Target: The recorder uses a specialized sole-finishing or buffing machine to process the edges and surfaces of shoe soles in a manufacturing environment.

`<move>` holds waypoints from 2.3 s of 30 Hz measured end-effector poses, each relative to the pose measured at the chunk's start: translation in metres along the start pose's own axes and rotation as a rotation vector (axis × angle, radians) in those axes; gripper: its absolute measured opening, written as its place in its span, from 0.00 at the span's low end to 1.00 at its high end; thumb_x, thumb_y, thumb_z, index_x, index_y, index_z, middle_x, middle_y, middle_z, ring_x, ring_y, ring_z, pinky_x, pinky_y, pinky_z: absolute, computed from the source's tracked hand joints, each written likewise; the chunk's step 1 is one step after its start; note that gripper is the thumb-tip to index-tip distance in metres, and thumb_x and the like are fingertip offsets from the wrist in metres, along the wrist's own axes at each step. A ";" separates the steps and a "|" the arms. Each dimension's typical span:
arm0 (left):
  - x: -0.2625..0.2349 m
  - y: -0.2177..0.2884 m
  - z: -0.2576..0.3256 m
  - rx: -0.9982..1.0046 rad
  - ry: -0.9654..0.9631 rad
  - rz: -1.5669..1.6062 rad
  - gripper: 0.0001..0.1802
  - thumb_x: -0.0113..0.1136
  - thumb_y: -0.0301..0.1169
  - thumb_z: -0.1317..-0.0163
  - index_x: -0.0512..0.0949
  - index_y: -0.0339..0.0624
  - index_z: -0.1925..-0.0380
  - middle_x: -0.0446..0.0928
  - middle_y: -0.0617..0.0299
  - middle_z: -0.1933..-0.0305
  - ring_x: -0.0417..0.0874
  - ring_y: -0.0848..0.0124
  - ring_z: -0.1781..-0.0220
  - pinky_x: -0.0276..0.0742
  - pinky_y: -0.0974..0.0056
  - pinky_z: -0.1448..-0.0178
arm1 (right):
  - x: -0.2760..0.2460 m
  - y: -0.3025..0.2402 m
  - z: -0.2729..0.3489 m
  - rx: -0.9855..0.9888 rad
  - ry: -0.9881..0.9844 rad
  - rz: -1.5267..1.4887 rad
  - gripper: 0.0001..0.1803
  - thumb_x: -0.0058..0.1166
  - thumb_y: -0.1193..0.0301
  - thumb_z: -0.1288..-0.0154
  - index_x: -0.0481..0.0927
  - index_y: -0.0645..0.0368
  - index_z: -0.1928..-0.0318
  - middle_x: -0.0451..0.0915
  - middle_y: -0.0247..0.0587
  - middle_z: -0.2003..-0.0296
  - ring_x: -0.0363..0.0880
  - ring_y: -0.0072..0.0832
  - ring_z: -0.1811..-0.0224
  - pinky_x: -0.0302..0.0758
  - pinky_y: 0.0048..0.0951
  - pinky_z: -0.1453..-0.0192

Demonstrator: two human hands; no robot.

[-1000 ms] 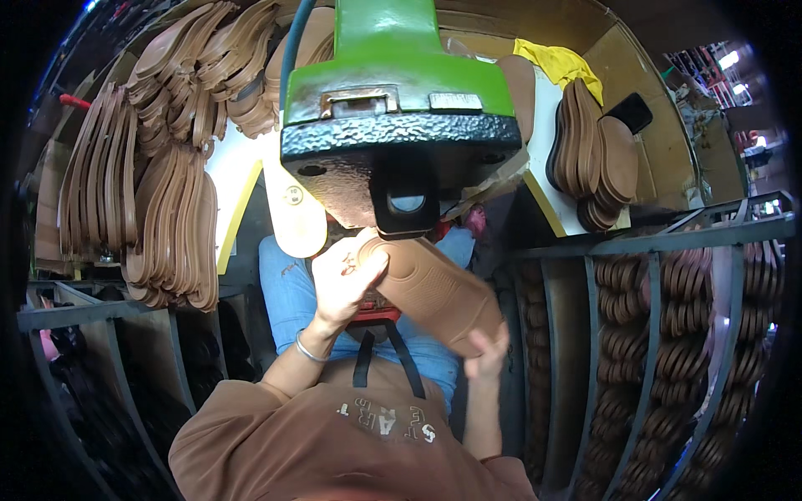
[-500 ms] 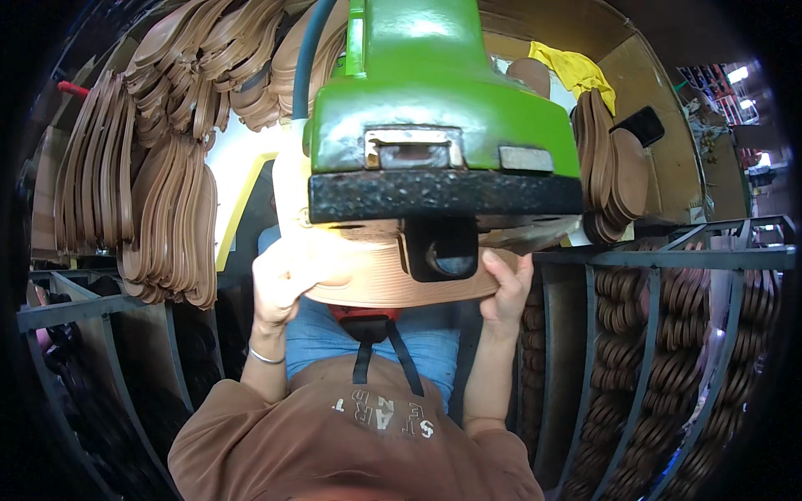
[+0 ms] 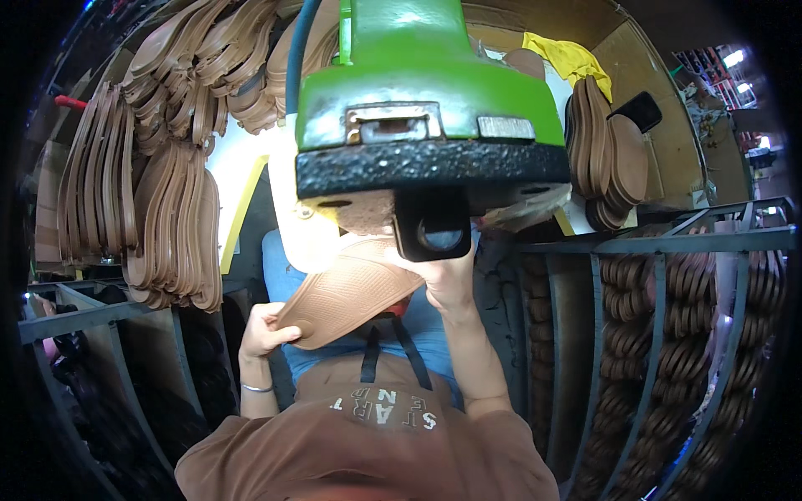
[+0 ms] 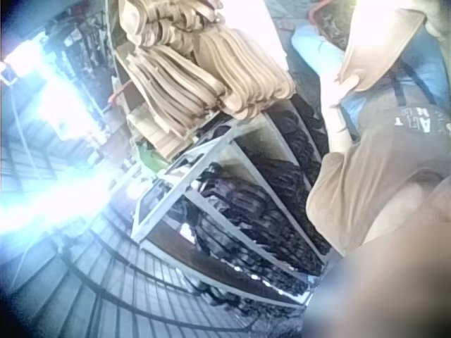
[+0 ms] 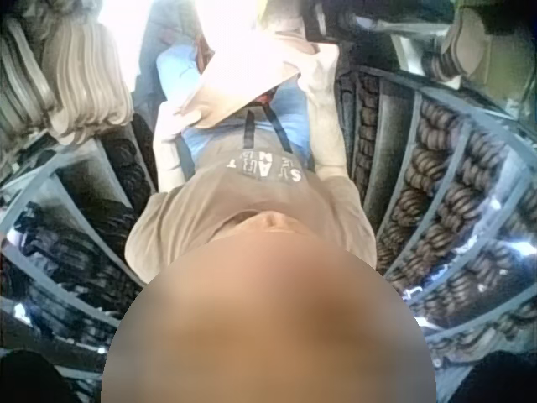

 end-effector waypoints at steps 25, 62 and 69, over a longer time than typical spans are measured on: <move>0.109 0.090 -0.098 0.228 0.108 -0.523 0.12 0.66 0.30 0.45 0.81 0.32 0.63 0.79 0.58 0.72 0.75 0.74 0.74 0.71 0.67 0.69 | -0.024 -0.003 0.023 -0.298 0.104 0.034 0.14 0.60 0.78 0.45 0.71 0.66 0.59 0.79 0.40 0.64 0.77 0.18 0.64 0.72 0.18 0.59; 0.130 0.060 -0.100 0.333 0.081 -0.042 0.18 0.64 0.23 0.46 0.76 0.30 0.54 0.78 0.59 0.58 0.78 0.76 0.57 0.74 0.71 0.52 | -0.178 -0.024 0.082 -0.139 0.364 0.041 0.14 0.54 0.76 0.41 0.71 0.66 0.54 0.78 0.41 0.60 0.77 0.24 0.58 0.73 0.24 0.50; 0.105 0.099 -0.089 0.717 0.126 -0.341 0.13 0.64 0.24 0.46 0.79 0.31 0.60 0.81 0.60 0.68 0.80 0.72 0.66 0.76 0.67 0.59 | -0.145 -0.053 -0.003 -0.262 0.167 0.216 0.15 0.49 0.74 0.35 0.70 0.66 0.49 0.76 0.37 0.58 0.75 0.21 0.55 0.72 0.22 0.50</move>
Point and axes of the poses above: each hand's wrist, its own z-axis away from the middle knuckle, its own x-axis out of the palm, y = z × x, the point moved 6 cm from there along -z, towards the middle knuckle
